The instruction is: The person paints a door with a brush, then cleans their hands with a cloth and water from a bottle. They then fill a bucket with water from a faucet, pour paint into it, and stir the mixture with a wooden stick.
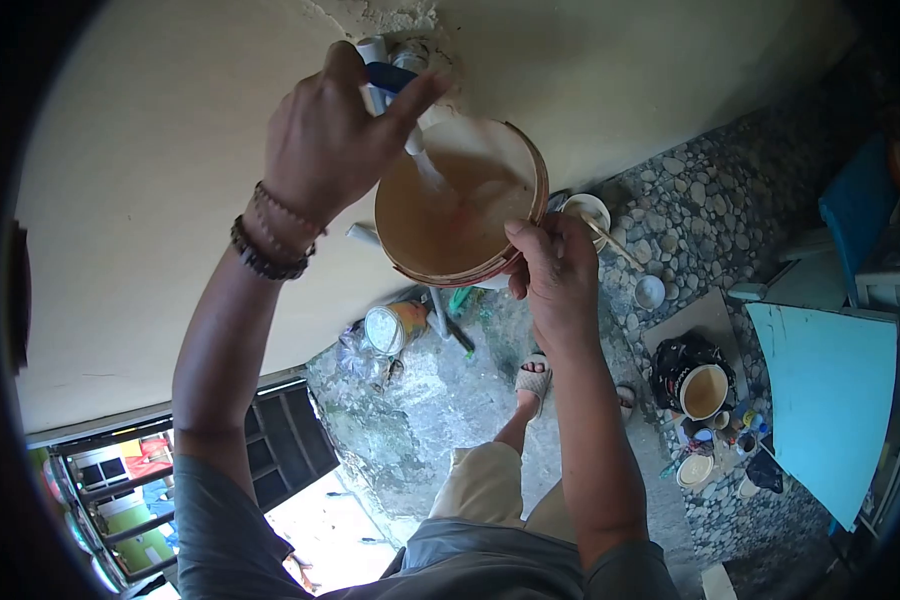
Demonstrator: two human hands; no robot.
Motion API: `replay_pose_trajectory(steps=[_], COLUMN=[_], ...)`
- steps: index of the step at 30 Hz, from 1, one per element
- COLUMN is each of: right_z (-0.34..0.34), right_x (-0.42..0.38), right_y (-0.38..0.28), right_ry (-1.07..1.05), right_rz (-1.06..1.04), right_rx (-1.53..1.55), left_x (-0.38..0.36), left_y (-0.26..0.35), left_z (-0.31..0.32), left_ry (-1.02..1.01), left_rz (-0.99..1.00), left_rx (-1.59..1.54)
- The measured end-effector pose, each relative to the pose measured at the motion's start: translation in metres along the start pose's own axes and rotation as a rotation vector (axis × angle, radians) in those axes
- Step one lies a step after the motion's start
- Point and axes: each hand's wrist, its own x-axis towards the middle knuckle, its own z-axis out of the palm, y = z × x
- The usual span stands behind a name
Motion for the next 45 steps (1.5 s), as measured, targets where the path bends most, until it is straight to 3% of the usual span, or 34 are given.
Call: replay_pose_trajectory(steps=[3, 7, 13, 18, 28, 30, 33, 45], right_z=[0.004, 0.002, 0.002, 0.002, 0.001, 0.001, 0.003, 0.005], right_x=[0.001, 0.000, 0.001, 0.000, 0.002, 0.003, 0.003, 0.007], right_y=[0.002, 0.002, 0.004, 0.003, 0.002, 0.002, 0.001, -0.003], right_ry=[-0.014, -0.014, -0.025, -0.004, 0.012, -0.001, 0.003, 0.011], right_rz=[-0.009, -0.024, -0.027, -0.033, -0.012, -0.014, -0.017, -0.005], right_rx=[0.010, 0.027, 0.037, 0.022, 0.042, 0.043, 0.037, 0.008], left_x=[0.012, 0.015, 0.014, 0.017, 0.023, 0.021, 0.023, 0.028], left_y=[-0.009, 0.003, -0.010, -0.006, -0.014, -0.028, -0.034, -0.036], left_z=[0.009, 0.007, 0.021, 0.015, 0.007, 0.013, 0.014, 0.008], left_ry=[-0.105, -0.209, -0.214, -0.283, -0.362, -0.166, -0.139, -0.264], left_rz=[0.106, 0.040, 0.088, -0.012, 0.071, 0.539, 0.611, 0.589], left_rx=[0.232, 0.258, 0.176, 0.062, -0.060, 0.156, 0.191, 0.163])
